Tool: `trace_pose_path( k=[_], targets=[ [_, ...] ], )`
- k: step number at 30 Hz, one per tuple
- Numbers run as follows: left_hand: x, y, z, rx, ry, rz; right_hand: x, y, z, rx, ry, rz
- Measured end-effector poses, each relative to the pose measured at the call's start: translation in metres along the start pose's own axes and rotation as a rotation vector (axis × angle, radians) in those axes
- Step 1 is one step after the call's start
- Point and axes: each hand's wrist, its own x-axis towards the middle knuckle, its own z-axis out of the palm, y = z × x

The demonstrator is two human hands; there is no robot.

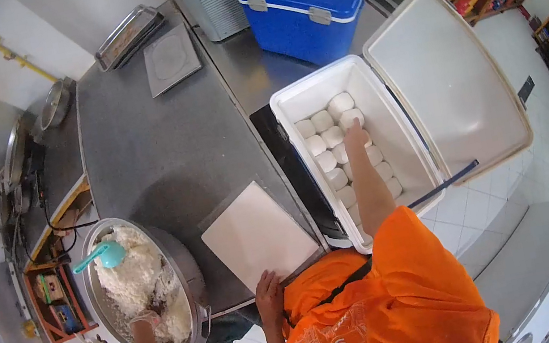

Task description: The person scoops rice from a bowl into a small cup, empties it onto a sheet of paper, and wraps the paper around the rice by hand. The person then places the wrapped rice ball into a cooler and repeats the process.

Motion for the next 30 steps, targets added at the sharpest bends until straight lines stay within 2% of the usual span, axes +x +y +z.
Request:
trace_pose_path(
  k=[1,3,5,8,10,11,13,15,16,17,18,19,21,22,24,25,27,28,30],
  targets=[
    [0.002,0.002,-0.001,0.037,0.045,0.005,0.046,0.022,-0.015,-0.321,-0.112,-0.152],
    [0.003,0.018,-0.013,0.069,0.080,-0.001,0.042,0.014,-0.013,-0.350,-0.063,-0.132],
    [0.012,0.045,-0.038,0.075,0.146,-0.117,0.026,-0.002,-0.012,-0.388,0.041,-0.089],
    [0.000,0.026,-0.032,0.003,0.147,-0.101,0.029,-0.006,-0.004,-0.414,0.128,-0.057],
    [-0.005,0.020,-0.025,0.008,0.158,-0.085,0.053,0.014,-0.013,-1.241,0.185,-0.636],
    [-0.009,0.018,-0.025,0.016,0.161,-0.068,-0.001,0.011,-0.022,-1.246,0.167,-0.635],
    [-0.008,0.017,-0.024,0.017,0.172,-0.079,-0.116,0.005,0.008,-0.638,-0.014,-1.063],
    [-0.009,0.015,-0.021,0.017,0.192,-0.110,-0.223,0.000,0.007,-0.610,-0.386,-1.140],
    [-0.007,0.018,-0.022,0.038,0.216,-0.143,-0.246,0.004,-0.003,-0.773,-0.547,-1.368],
    [-0.003,0.021,-0.022,0.019,0.225,-0.174,-0.268,0.002,-0.011,-0.816,-0.852,-1.660],
    [-0.002,0.023,-0.021,-0.006,0.232,-0.197,-0.276,0.012,-0.026,-0.917,-1.107,-1.602],
    [-0.003,0.012,-0.011,0.007,0.192,-0.187,-0.298,0.015,-0.040,-1.117,-1.230,-1.517],
    [0.006,0.018,-0.014,0.056,0.156,-0.196,-0.330,0.038,-0.064,-1.076,-1.404,-1.250],
    [0.009,0.023,-0.017,0.091,0.096,-0.198,-0.334,0.047,-0.079,-1.064,-1.432,-1.243],
    [0.013,0.026,-0.017,0.060,0.068,-0.234,-0.328,0.071,-0.098,-1.233,-1.774,-1.152],
    [0.016,0.025,-0.014,0.090,0.055,-0.212,-0.322,0.075,-0.103,-1.217,-1.795,-1.164],
    [0.017,0.019,-0.009,0.133,0.051,-0.199,-0.305,0.079,-0.108,-1.448,-1.988,-0.967],
    [0.015,0.018,-0.007,0.138,0.041,-0.147,-0.307,0.078,-0.107,-1.433,-2.006,-0.970],
    [0.014,0.014,-0.002,0.142,0.025,-0.038,-0.311,0.071,-0.104,-1.500,-1.873,-1.048]
  ],
)
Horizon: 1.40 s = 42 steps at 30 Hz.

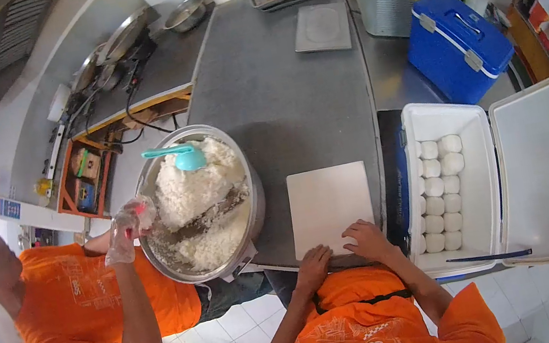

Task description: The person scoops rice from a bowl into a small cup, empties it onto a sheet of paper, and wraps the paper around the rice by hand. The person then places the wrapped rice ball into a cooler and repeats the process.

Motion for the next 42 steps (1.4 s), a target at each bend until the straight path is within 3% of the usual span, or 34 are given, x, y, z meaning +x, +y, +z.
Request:
trace_pose_path(
  k=[4,10,16,22,26,29,34,37,42],
  targets=[
    [0.001,0.002,-0.009,-0.161,0.116,-0.024,0.000,-0.003,0.004,-0.107,-0.135,-0.003],
    [0.013,-0.001,-0.010,-0.335,0.163,-0.071,0.000,-0.011,0.010,-0.051,-0.124,-0.018],
    [0.019,0.011,-0.023,-0.330,0.193,-0.083,0.003,-0.014,0.000,-0.058,-0.122,-0.080],
    [0.024,0.019,-0.029,-0.303,0.236,-0.121,0.008,-0.011,0.001,-0.220,-0.271,-0.131],
    [0.023,0.017,-0.025,-0.298,0.269,-0.133,0.009,-0.016,0.000,-0.136,-0.198,-0.117],
    [0.025,0.016,-0.024,-0.344,0.173,-0.210,0.007,-0.006,0.009,-0.071,-0.157,-0.081],
    [0.024,0.018,-0.022,-0.319,0.269,-0.195,0.009,-0.010,0.003,-0.127,-0.173,-0.140],
    [0.022,0.014,-0.013,-0.343,0.317,-0.204,0.010,-0.008,0.004,0.018,-0.159,-0.134],
    [0.019,0.016,-0.008,-0.415,0.345,-0.296,0.012,-0.007,0.014,-0.030,-0.174,0.008]
  ],
)
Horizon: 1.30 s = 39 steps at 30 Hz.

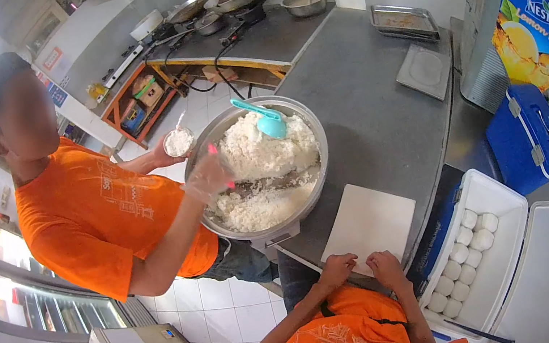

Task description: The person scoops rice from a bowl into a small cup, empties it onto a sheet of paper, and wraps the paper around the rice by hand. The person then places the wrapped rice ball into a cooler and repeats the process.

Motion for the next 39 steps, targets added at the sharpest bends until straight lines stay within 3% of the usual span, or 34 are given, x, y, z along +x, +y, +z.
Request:
trace_pose_path(
  k=[2,4,5,7,10,12,15,18,22,23,24,25,27,29,30,31,32,33,36,38,39],
  targets=[
    [0.001,-0.001,0.002,-0.021,-0.014,-0.028,-0.001,0.000,0.001,-0.025,0.023,-0.024],
    [0.003,-0.002,0.004,0.058,0.051,0.251,-0.003,0.000,0.003,-0.048,0.047,-0.042],
    [0.003,0.001,0.002,0.058,0.053,0.254,-0.002,0.001,0.003,-0.034,0.047,-0.059],
    [0.001,0.003,-0.001,0.069,-0.110,0.017,-0.002,0.002,0.004,-0.025,0.051,-0.077],
    [0.003,0.000,0.000,0.123,-0.122,0.054,-0.004,0.001,0.002,0.074,0.067,0.034],
    [0.004,0.000,0.000,0.099,-0.104,0.053,-0.006,0.000,-0.004,0.027,0.060,-0.126],
    [0.003,-0.012,0.002,0.060,-0.076,0.073,-0.008,0.015,0.015,0.079,0.179,-0.093],
    [-0.002,-0.002,0.003,0.033,-0.047,0.059,-0.008,0.007,0.004,0.035,0.078,-0.035],
    [0.005,0.000,-0.002,0.042,-0.104,0.075,-0.012,0.014,0.009,0.037,0.189,-0.084],
    [0.001,0.006,-0.003,0.050,-0.083,0.078,-0.013,0.008,0.001,0.070,0.093,0.003],
    [-0.002,0.010,0.001,-0.046,-0.088,-0.095,-0.014,0.013,0.002,0.069,0.078,0.000],
    [-0.006,0.005,0.007,-0.030,-0.074,-0.063,-0.017,0.010,-0.006,0.083,0.130,-0.074],
    [-0.004,-0.010,0.011,-0.011,-0.078,-0.021,-0.018,0.022,0.011,0.073,0.135,-0.020],
    [0.000,-0.009,0.005,0.071,0.008,0.231,-0.022,0.027,0.014,0.101,0.155,-0.010],
    [0.000,-0.007,0.000,0.199,-0.063,0.169,-0.023,0.029,0.013,0.103,0.158,0.005],
    [0.028,0.089,-0.049,0.216,0.019,0.199,-0.024,0.023,0.007,0.059,0.123,0.042],
    [0.066,0.095,-0.073,0.312,-0.387,0.257,-0.025,0.017,0.002,0.015,0.088,0.077],
    [0.082,0.081,-0.060,0.305,-0.394,0.263,-0.027,0.015,-0.001,-0.005,0.098,0.081],
    [0.109,-0.002,0.006,0.825,-0.519,0.736,-0.032,0.024,0.011,-0.013,0.272,-0.045],
    [0.109,0.056,-0.029,0.969,-0.592,0.816,-0.035,0.023,0.008,-0.004,0.199,-0.006],
    [0.112,0.064,-0.035,1.538,-0.406,1.186,-0.037,0.024,0.010,0.009,0.235,0.037]
  ],
)
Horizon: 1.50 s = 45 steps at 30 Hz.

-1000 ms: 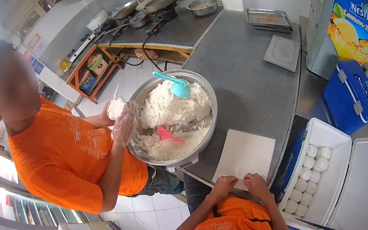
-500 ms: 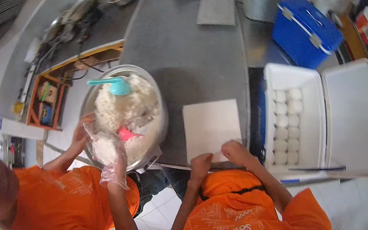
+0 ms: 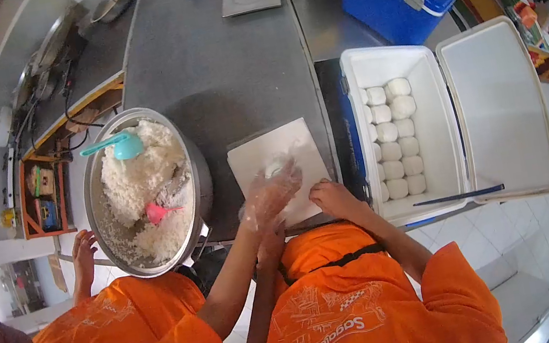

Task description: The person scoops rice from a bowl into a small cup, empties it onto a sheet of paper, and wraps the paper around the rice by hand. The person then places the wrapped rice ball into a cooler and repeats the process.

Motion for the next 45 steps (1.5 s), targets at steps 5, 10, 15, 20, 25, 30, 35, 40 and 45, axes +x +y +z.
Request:
trace_pose_path(
  k=[5,10,15,20,25,30,35,40,45],
  targets=[
    [-0.040,0.024,-0.018,0.292,0.079,-0.492,0.016,0.001,-0.019,0.379,0.188,0.294],
    [-0.042,0.076,0.064,-1.395,0.321,-1.562,0.070,0.033,-0.019,0.515,0.277,0.457],
    [-0.032,0.088,0.064,-1.392,0.311,-1.812,0.060,0.047,-0.012,0.181,0.234,0.492],
    [-0.021,0.099,0.023,-0.906,0.360,-1.074,0.031,0.036,-0.012,-0.035,0.360,0.668],
    [0.009,0.109,0.014,-0.982,-0.128,-0.804,0.049,0.068,-0.001,0.359,0.208,0.597],
    [0.006,0.100,0.007,-0.908,-0.036,-0.793,0.107,0.065,-0.013,0.288,0.104,0.585],
    [0.004,0.102,0.015,-0.818,0.025,-0.791,0.098,0.044,-0.035,0.215,0.026,0.657],
    [0.000,0.113,0.031,-0.838,0.029,-0.681,0.053,0.061,-0.009,0.132,0.131,0.890],
    [0.001,0.109,0.021,-0.856,0.099,-0.678,0.056,0.057,-0.031,0.581,0.114,0.681]
  ],
)
